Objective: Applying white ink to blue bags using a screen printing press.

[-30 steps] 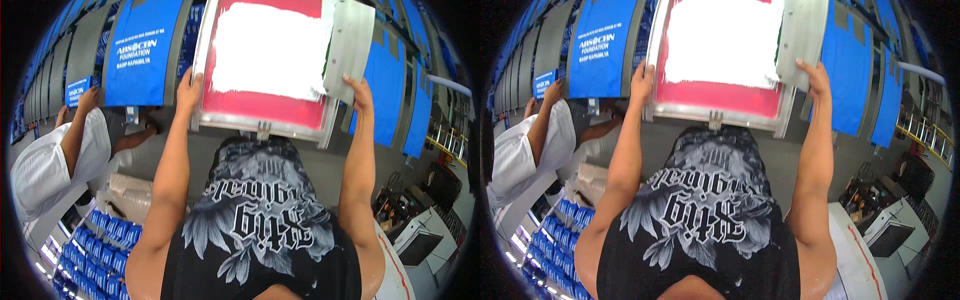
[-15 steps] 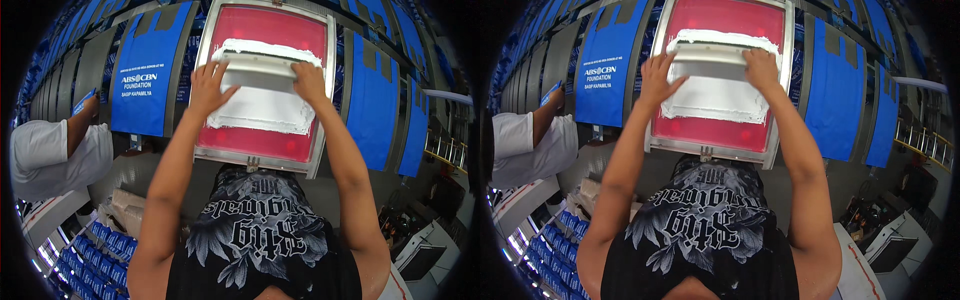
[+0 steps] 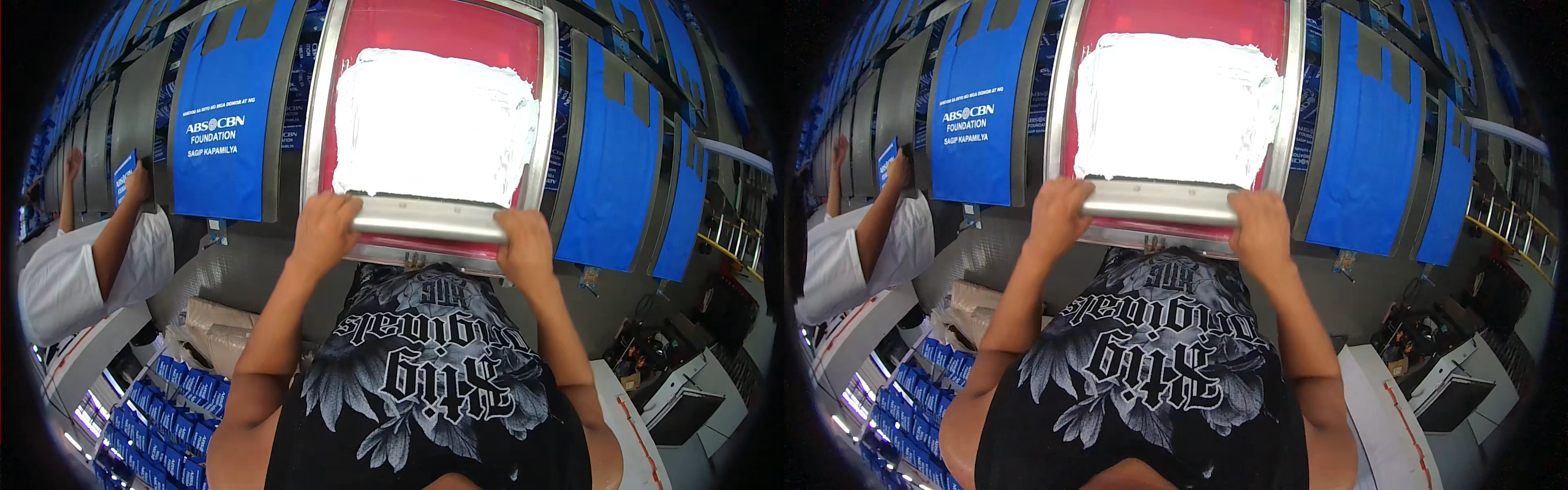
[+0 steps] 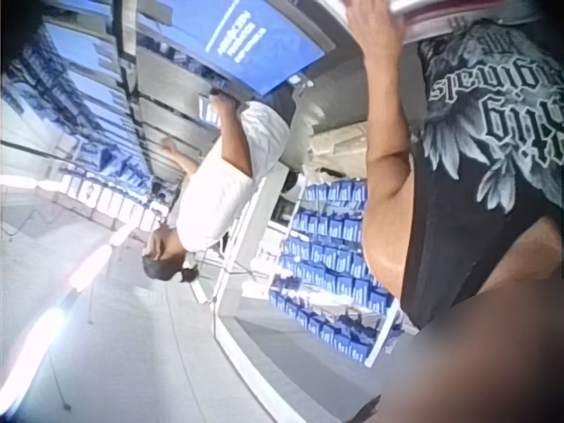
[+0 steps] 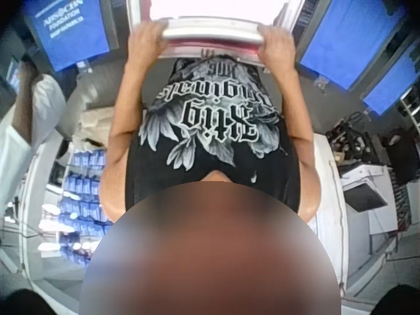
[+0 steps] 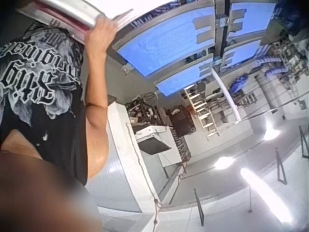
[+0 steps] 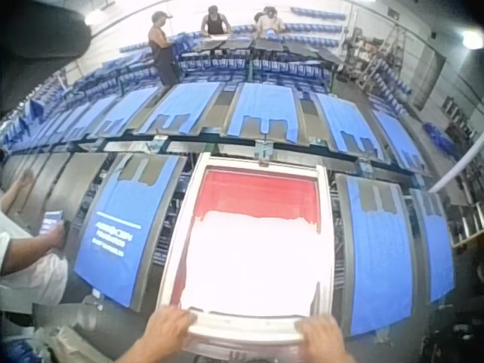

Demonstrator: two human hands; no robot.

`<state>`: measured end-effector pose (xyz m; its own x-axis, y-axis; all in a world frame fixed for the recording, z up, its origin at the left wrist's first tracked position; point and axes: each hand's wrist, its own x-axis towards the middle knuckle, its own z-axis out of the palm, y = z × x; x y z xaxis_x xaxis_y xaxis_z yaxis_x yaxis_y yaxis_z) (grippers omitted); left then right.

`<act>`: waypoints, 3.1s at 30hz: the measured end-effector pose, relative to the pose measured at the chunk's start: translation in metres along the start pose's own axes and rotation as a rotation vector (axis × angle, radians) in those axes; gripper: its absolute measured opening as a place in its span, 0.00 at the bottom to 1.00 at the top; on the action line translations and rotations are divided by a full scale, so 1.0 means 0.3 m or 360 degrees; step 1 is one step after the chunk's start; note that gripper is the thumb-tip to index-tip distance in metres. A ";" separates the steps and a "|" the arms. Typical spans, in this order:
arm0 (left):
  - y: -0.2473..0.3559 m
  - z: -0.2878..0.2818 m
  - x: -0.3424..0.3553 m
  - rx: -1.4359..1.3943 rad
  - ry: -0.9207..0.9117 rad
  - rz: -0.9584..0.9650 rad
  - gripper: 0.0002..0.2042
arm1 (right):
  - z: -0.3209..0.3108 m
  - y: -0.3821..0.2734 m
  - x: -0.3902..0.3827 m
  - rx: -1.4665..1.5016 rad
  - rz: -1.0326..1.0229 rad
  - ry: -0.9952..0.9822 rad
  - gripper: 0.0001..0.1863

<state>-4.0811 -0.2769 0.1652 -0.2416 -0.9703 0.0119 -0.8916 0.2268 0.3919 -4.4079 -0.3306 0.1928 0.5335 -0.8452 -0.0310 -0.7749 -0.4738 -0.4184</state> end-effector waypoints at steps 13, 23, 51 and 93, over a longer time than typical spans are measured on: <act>-0.190 -0.046 0.689 0.0199 -0.0015 -0.0182 0.16 | -0.062 0.331 0.602 -0.0337 0.0055 0.0069 0.22; -0.097 0.025 0.285 0.0038 -0.0110 -0.0249 0.16 | 0.059 0.134 0.236 -0.0236 0.0191 -0.0155 0.23; -0.039 0.049 0.045 -0.0189 -0.0045 -0.0092 0.17 | 0.038 0.012 0.025 -0.0120 0.0257 -0.0216 0.21; 0.242 0.326 -0.268 -0.2191 -0.0836 -0.0997 0.23 | 0.129 -0.167 0.058 -0.0255 -0.0113 -0.0039 0.22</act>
<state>-4.1637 -0.1743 0.1027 -0.3456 -0.6758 -0.6511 0.0417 -0.7042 0.7088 -4.3467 -0.3122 0.1781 0.5955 -0.8028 -0.0296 -0.7781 -0.5671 -0.2701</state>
